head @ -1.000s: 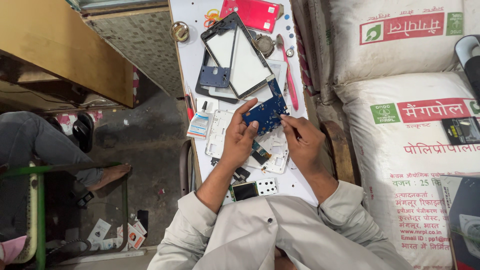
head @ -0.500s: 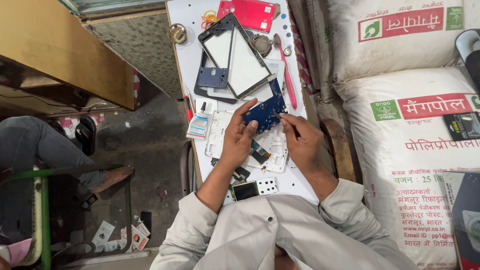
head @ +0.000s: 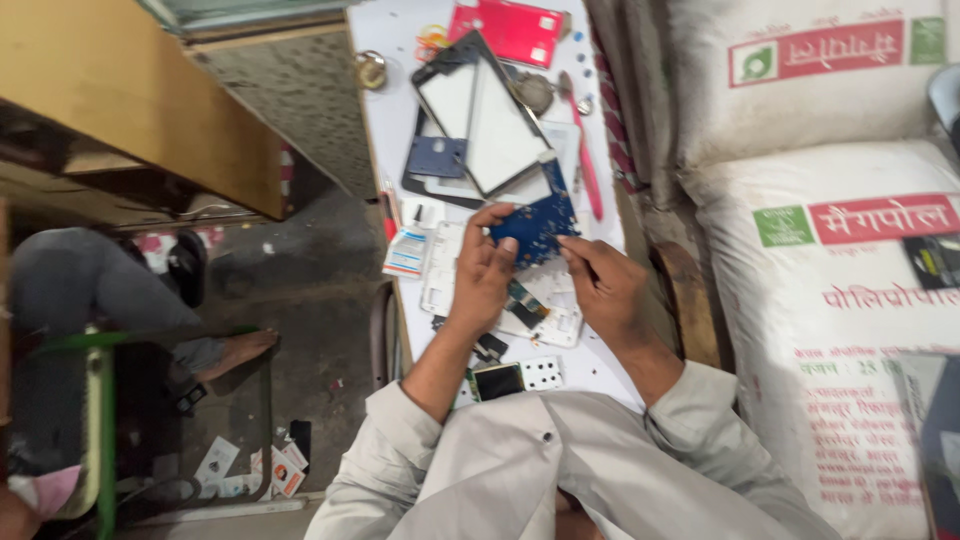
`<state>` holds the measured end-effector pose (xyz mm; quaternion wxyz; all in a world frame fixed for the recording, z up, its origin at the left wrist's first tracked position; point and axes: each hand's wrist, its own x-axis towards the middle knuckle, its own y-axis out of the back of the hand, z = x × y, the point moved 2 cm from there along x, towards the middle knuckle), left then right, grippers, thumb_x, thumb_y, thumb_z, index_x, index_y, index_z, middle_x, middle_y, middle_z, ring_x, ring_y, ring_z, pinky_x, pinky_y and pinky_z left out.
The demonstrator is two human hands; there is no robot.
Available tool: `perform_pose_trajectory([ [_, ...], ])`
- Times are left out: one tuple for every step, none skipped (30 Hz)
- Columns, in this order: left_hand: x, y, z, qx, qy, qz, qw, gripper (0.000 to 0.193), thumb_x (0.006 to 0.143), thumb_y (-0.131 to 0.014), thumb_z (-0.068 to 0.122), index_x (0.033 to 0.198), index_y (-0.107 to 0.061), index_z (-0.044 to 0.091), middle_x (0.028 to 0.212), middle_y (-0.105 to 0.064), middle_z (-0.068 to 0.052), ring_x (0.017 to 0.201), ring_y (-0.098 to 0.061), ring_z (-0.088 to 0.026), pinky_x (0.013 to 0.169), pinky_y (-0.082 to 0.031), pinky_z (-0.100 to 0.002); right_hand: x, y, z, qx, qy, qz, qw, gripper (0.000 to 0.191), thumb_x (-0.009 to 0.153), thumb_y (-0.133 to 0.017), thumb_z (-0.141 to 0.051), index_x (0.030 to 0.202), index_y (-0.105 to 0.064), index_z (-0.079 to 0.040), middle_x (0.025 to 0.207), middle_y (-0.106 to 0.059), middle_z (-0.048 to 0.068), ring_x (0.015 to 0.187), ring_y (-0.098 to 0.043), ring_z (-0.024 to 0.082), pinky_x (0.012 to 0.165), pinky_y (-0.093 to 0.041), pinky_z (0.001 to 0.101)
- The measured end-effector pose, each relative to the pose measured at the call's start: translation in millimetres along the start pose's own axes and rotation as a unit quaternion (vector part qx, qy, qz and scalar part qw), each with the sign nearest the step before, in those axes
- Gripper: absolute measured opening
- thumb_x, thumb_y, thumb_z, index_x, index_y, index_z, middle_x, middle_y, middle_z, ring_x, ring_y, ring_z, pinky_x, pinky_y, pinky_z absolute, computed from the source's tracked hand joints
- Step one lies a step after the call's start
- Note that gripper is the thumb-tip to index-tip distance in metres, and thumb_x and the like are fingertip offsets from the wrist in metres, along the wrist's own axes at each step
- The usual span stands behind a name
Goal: The person sits at a small white table in a mobile repair shop and performs fine assembly work on a blue phone motherboard, holding the board with one hand while using a small tool with the other to work on its components. Disassembled phone frames, screens and back covers lie on the table around the board as the person continues working on it.
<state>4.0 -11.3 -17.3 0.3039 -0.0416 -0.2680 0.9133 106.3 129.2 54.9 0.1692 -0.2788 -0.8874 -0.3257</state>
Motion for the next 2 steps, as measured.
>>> perform_pose_trajectory([
  [0.7,4.2,-3.4,0.089,-0.001,0.001,0.996,0.035,0.108,-0.060,0.012,0.139,-0.047,0.006,0.138,-0.053,-0.012,0.100,-0.058,-0.014,0.090,-0.052,-0.028,0.2,-2.6,1.2,-0.001,-0.003,0.006,1.000,0.016,0.098,-0.073,0.001,0.114,-0.074,-0.002,0.089,-0.074,0.011,0.073,-0.070,0.015,0.066,-0.055,0.0275],
  [1.9,7.4,-8.0,0.180,-0.003,0.006,0.984,0.027,0.107,-0.063,0.014,0.130,-0.051,0.004,0.147,-0.054,-0.012,0.095,-0.054,-0.019,0.091,-0.051,-0.032,1.0,-5.8,2.8,0.003,-0.004,0.010,1.000,0.017,0.098,-0.073,0.001,0.114,-0.075,-0.003,0.088,-0.074,0.011,0.073,-0.071,0.015,0.066,-0.056,0.0273],
])
